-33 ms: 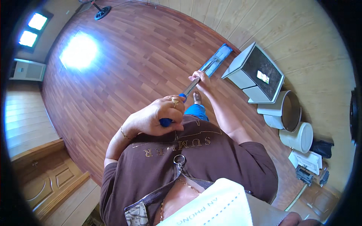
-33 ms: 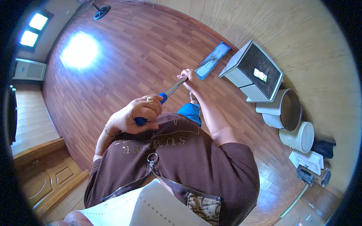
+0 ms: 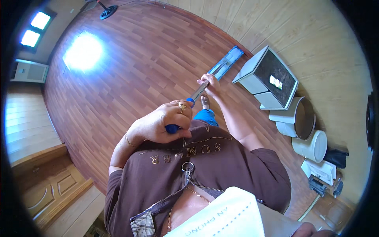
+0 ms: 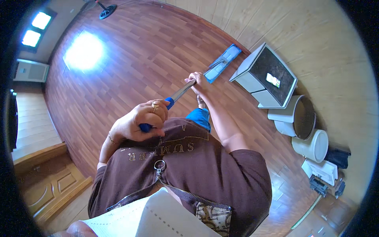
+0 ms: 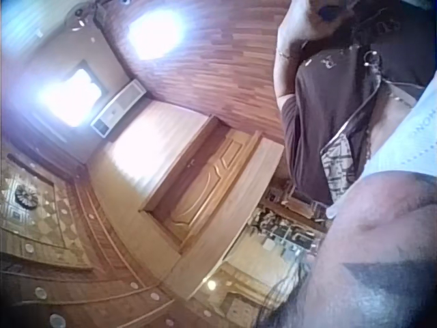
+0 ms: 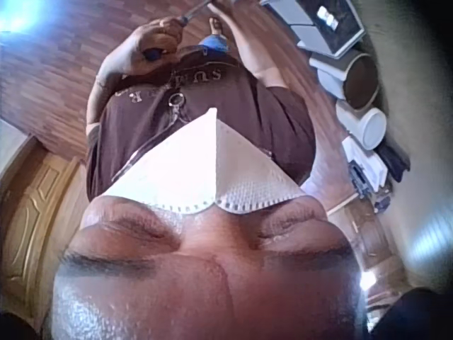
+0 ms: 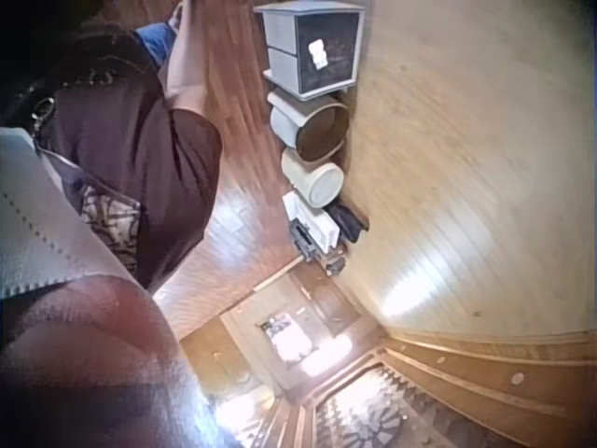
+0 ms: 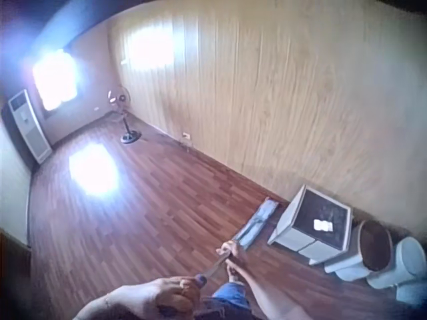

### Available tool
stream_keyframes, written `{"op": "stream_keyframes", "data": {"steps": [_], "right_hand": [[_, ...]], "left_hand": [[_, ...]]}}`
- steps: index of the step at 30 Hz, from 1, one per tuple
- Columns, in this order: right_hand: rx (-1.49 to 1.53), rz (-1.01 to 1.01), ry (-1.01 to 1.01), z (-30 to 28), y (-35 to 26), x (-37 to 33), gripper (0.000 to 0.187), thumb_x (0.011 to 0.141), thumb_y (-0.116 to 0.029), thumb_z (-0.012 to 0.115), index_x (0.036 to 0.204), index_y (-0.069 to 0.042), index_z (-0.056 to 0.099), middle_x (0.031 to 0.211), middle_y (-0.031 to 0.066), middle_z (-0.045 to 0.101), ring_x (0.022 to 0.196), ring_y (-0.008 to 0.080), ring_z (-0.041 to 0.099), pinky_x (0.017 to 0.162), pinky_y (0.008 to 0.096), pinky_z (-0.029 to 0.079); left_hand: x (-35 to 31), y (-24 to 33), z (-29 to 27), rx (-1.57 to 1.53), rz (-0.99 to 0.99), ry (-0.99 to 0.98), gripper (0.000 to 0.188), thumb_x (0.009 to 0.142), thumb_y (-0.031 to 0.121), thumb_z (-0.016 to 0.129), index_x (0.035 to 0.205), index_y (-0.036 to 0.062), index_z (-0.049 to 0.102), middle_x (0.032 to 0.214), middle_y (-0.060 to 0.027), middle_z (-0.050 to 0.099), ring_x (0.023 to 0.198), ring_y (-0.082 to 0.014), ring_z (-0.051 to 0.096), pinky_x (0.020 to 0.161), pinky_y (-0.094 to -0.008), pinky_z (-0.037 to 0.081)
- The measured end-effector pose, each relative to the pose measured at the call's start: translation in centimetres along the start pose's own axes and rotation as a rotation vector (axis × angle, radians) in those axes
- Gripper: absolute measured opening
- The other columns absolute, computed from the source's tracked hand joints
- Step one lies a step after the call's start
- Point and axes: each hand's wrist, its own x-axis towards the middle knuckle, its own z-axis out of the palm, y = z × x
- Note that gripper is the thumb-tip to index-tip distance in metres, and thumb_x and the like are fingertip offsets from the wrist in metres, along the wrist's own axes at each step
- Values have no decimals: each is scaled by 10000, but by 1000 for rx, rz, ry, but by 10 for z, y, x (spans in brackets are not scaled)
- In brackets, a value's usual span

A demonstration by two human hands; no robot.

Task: The recorder is mopping a wooden floor using a flat mop in a room with furniture.

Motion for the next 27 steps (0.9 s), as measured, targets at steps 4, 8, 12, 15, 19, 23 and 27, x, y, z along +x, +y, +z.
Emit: {"op": "stream_keyframes", "data": {"steps": [4,8,12,15,19,23,27], "right_hand": [[108,-181,-26,4,4,38,273,784,-258,745,687,-72,571,714,122,582,739,299,557,673,416,435],[62,-347,-163,10,-16,73,279,775,-259,763,676,-88,565,689,113,604,705,314,571,659,398,448],[77,-469,-362,12,-59,102,276,788,-284,748,682,-91,580,704,117,610,754,323,593,680,409,471],[111,-615,-499,29,-86,113,283,798,-349,729,710,-106,616,734,101,634,799,310,612,695,431,485],[126,-692,-680,62,-121,110,281,769,-358,744,717,-110,622,735,78,628,804,277,613,689,412,487],[106,-796,-882,97,-146,100,191,773,-303,723,739,-136,637,798,86,639,866,299,634,718,443,503],[223,-912,-1030,126,-164,80,70,683,-139,655,748,-150,632,820,83,655,875,312,636,721,464,501]], "left_hand": [[16,4,-16,26,-36,74,209,736,96,778,720,52,575,800,-91,581,835,-306,593,936,-465,450],[31,16,-24,157,-36,174,206,728,92,785,744,81,579,796,-69,582,815,-282,606,890,-449,482],[42,32,-28,300,-13,323,255,673,115,818,744,99,573,789,-51,574,772,-263,606,788,-424,501],[45,46,-28,387,-37,412,247,656,128,810,749,97,583,729,-39,568,699,-239,604,713,-389,504],[48,66,-16,513,-92,591,185,704,153,753,690,72,587,628,-36,566,586,-215,607,619,-356,504],[47,78,3,640,-188,743,228,719,203,762,648,72,589,599,-25,564,552,-191,601,582,-333,485],[53,90,20,757,-338,830,268,692,249,806,635,98,593,608,-10,562,564,-175,587,574,-318,460]]}}
